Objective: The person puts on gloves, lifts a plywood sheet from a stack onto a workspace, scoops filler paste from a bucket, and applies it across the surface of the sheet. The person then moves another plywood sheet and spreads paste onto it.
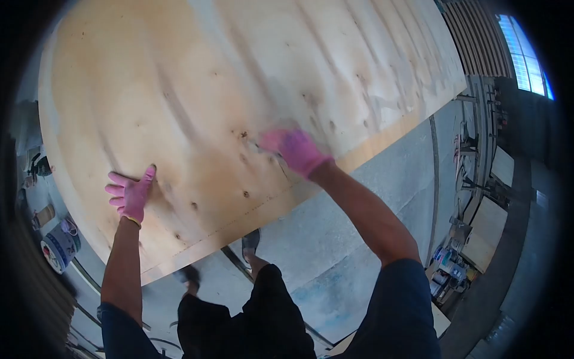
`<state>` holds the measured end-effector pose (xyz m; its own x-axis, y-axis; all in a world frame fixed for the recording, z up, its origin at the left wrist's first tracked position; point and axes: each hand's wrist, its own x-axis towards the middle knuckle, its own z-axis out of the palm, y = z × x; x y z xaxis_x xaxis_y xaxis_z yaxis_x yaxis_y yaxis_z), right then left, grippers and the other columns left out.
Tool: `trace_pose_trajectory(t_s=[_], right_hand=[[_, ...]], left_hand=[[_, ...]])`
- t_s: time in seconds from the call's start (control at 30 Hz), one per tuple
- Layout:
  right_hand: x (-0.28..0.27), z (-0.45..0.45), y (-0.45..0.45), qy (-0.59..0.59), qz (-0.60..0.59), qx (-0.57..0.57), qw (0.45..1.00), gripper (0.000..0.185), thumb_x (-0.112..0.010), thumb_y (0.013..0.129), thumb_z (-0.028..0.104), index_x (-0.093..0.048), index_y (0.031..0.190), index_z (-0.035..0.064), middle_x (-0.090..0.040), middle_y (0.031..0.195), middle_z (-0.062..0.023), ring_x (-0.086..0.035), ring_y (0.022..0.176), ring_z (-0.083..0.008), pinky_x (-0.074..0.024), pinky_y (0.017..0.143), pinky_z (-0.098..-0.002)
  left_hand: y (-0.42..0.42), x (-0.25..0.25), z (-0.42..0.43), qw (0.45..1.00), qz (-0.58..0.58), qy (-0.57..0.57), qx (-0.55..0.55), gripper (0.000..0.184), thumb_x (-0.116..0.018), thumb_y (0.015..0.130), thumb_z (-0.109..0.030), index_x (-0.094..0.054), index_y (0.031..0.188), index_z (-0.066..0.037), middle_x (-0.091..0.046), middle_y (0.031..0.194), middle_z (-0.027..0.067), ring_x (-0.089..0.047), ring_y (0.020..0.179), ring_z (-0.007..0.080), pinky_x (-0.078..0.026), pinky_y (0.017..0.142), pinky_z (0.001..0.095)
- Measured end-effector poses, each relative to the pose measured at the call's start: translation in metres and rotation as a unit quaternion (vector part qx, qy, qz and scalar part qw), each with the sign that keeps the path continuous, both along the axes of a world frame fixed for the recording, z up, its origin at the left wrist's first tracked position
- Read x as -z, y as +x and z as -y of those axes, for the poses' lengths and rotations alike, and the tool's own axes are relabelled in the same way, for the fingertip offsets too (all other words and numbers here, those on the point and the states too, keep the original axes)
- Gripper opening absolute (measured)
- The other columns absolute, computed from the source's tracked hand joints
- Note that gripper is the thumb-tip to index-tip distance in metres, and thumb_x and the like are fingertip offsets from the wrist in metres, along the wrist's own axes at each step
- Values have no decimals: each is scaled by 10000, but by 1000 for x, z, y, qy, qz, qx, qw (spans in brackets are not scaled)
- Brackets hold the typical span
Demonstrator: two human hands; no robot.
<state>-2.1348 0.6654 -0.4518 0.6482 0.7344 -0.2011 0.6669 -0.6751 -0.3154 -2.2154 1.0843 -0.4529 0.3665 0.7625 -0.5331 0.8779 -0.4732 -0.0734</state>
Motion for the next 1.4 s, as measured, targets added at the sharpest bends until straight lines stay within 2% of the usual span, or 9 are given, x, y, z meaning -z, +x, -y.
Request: trace_pose_trajectory(t_s=[0.47, 0.57, 0.67, 0.7, 0.77, 0.93, 1.13, 1.23, 1.4], right_hand=[[-17, -165, -209, 61, -126, 275, 951, 449, -656, 860, 178, -601, 1298, 95, -642, 1267, -134, -619, 1139, -312, -497, 952, -420], [-1, -224, -200, 175, -170, 338, 909, 402, -676, 877, 219, -648, 1253, 79, -699, 1153, -138, -671, 1027, -281, -519, 890, -381], [31, -242, -190, 212, -86, 339, 913, 365, -683, 883, 207, -675, 1219, 64, -732, 1077, -127, -718, 913, -222, -547, 807, -325], [25, -248, -180, 239, -181, 433, 850, 350, -678, 885, 201, -683, 1204, 58, -733, 1079, -132, -722, 911, -218, -549, 805, -330], [7, -268, -161, 220, -258, 488, 805, 329, -669, 888, 194, -692, 1184, 52, -729, 1084, -147, -723, 924, -239, -550, 818, -353], [-4, -314, -245, 152, 11, 280, 948, 306, -647, 896, 193, -702, 1167, 62, -720, 1039, -191, -697, 970, -343, -545, 856, -415], [-20, -455, -278, 112, -93, 354, 924, 269, -648, 886, 179, -712, 1114, 52, -712, 1088, -173, -676, 1019, -343, -535, 870, -413], [-11, -462, -323, 50, 63, 167, 983, 272, -658, 881, 182, -704, 1118, 58, -716, 1071, -146, -682, 975, -334, -535, 856, -413], [12, -511, -354, 96, -155, 318, 930, 362, -695, 863, 213, -655, 1194, 71, -708, 1037, -111, -677, 926, -261, -526, 818, -395]], left_hand=[[-37, -10, -22, 988, 93, -110, 52, 1258, -643, 763, -766, 8, 1574, -59, 27, 1621, 274, -5, 1475, 513, -134, 1175, 588], [-130, -47, -95, 726, 381, -572, -32, 908, -577, 960, -524, -132, 1565, -12, -172, 1602, 267, -169, 1497, 362, -204, 1195, 448], [-267, -56, -178, 774, 403, -476, -114, 573, -480, 1043, -249, -311, 1509, 38, -378, 1525, 195, -386, 1410, 250, -315, 1149, 353], [-312, -63, -198, 791, 415, -425, -145, 529, -508, 1020, -178, -365, 1487, 26, -618, 1250, 145, -617, 1059, 173, -480, 906, 282], [-431, -51, -243, 853, 328, -307, -266, 440, -513, 1016, -203, -493, 1398, 14, -640, 867, 30, -489, 623, 44, -411, 550, 195], [-622, -56, -272, 891, 197, -253, -320, 412, -534, 1004, -210, -539, 1349, 15, -619, 721, 10, -448, 514, 37, -371, 462, 215], [-630, -44, -256, 877, 270, -231, -324, 416, -579, 978, -171, -548, 1342, 29, -602, 791, 3, -506, 672, 60, -450, 641, 236], [-634, -39, -289, 866, 286, -243, -330, 419, -586, 977, -166, -547, 1349, 24, -588, 774, -17, -498, 657, 57, -441, 622, 227], [-608, -43, -368, 855, 270, -325, -302, 428, -588, 969, -141, -538, 1361, 27, -579, 752, -17, -515, 666, 49, -437, 604, 217]])
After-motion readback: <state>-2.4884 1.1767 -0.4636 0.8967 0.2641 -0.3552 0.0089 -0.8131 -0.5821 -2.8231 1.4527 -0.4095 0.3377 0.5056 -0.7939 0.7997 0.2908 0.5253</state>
